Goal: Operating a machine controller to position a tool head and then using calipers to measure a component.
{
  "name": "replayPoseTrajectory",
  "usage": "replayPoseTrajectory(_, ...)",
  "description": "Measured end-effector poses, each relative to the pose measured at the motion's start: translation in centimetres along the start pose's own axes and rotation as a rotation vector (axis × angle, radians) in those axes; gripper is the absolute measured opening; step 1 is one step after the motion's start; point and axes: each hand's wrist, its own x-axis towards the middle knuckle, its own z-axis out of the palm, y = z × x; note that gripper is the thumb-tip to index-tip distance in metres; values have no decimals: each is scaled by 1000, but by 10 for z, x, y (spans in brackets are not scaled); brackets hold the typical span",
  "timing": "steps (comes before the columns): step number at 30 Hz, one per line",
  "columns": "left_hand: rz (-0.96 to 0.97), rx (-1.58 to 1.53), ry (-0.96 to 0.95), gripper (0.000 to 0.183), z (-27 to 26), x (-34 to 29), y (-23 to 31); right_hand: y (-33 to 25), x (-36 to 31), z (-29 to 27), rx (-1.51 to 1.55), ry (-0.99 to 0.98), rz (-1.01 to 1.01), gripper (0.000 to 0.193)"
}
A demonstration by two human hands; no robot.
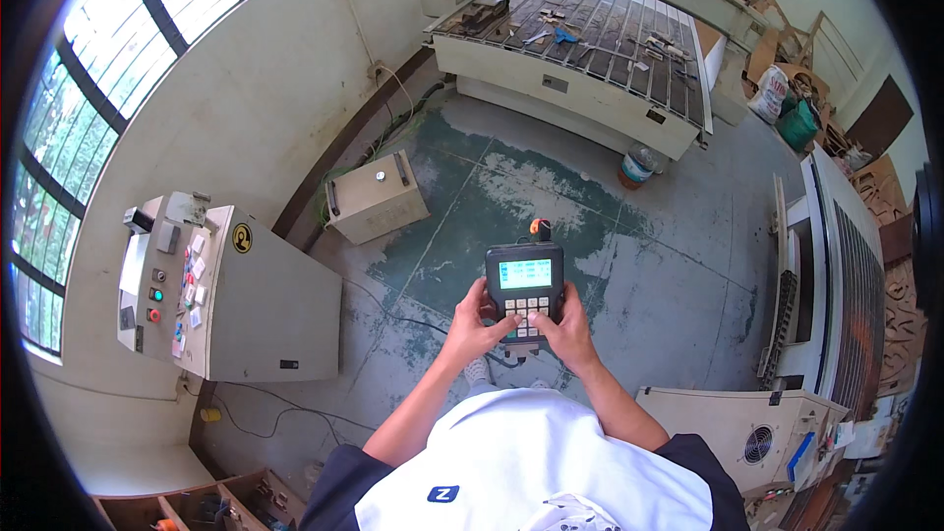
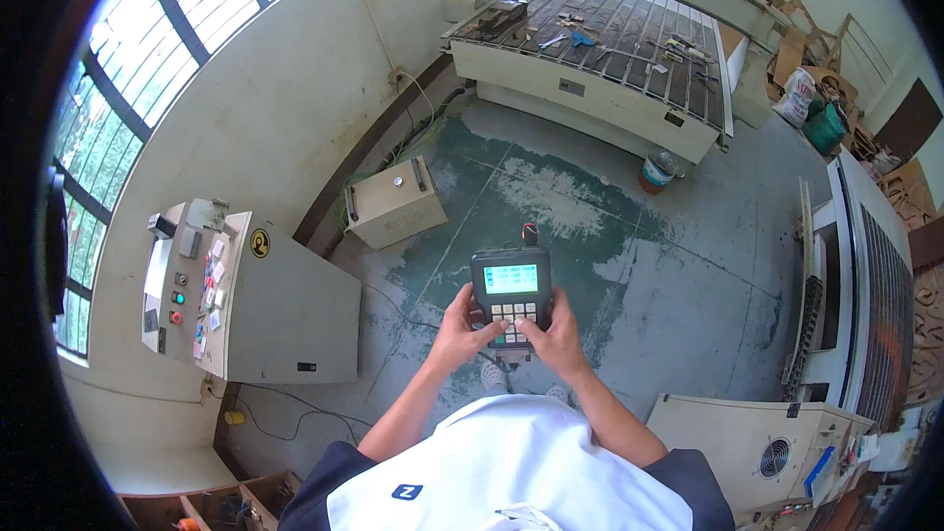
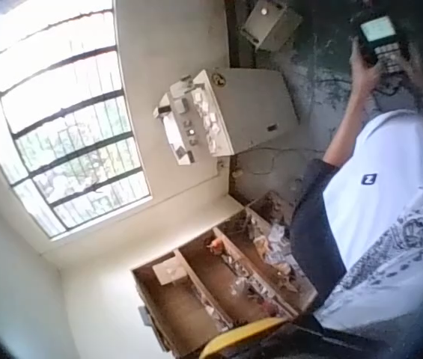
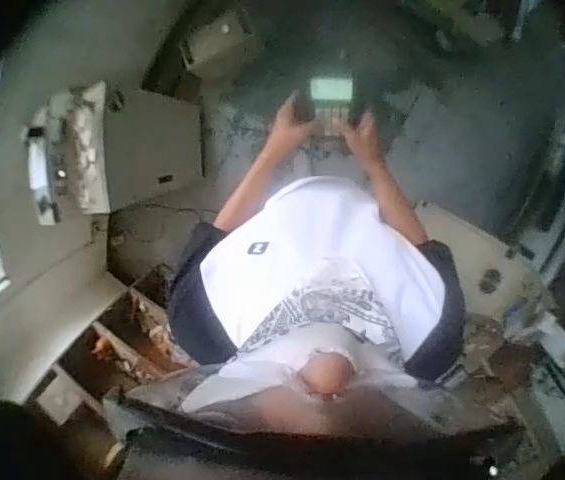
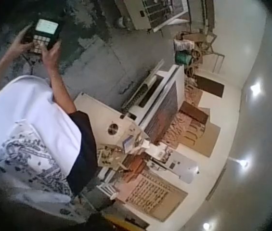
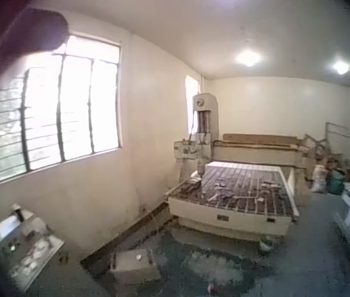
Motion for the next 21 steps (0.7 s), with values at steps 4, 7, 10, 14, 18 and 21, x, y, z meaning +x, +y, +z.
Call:
replayPoseTrajectory(4,-2,0,-4,64,-2,2,-6,2,0,2,15,9,-1,49)
replayPoseTrajectory(7,-11,-3,1,67,-1,1,-2,-1,1,2,43,11,-11,50)
replayPoseTrajectory(10,21,9,-7,69,-3,1,-4,-3,-1,1,-14,-1,13,51)
replayPoseTrajectory(14,25,-1,-12,70,-2,0,-5,-3,-3,0,6,11,17,51)
replayPoseTrajectory(18,51,-8,-16,70,-2,-2,-8,-2,-6,0,22,8,-12,50)
replayPoseTrajectory(21,61,-13,-22,70,-1,-3,-6,1,-8,-2,23,4,-22,49)
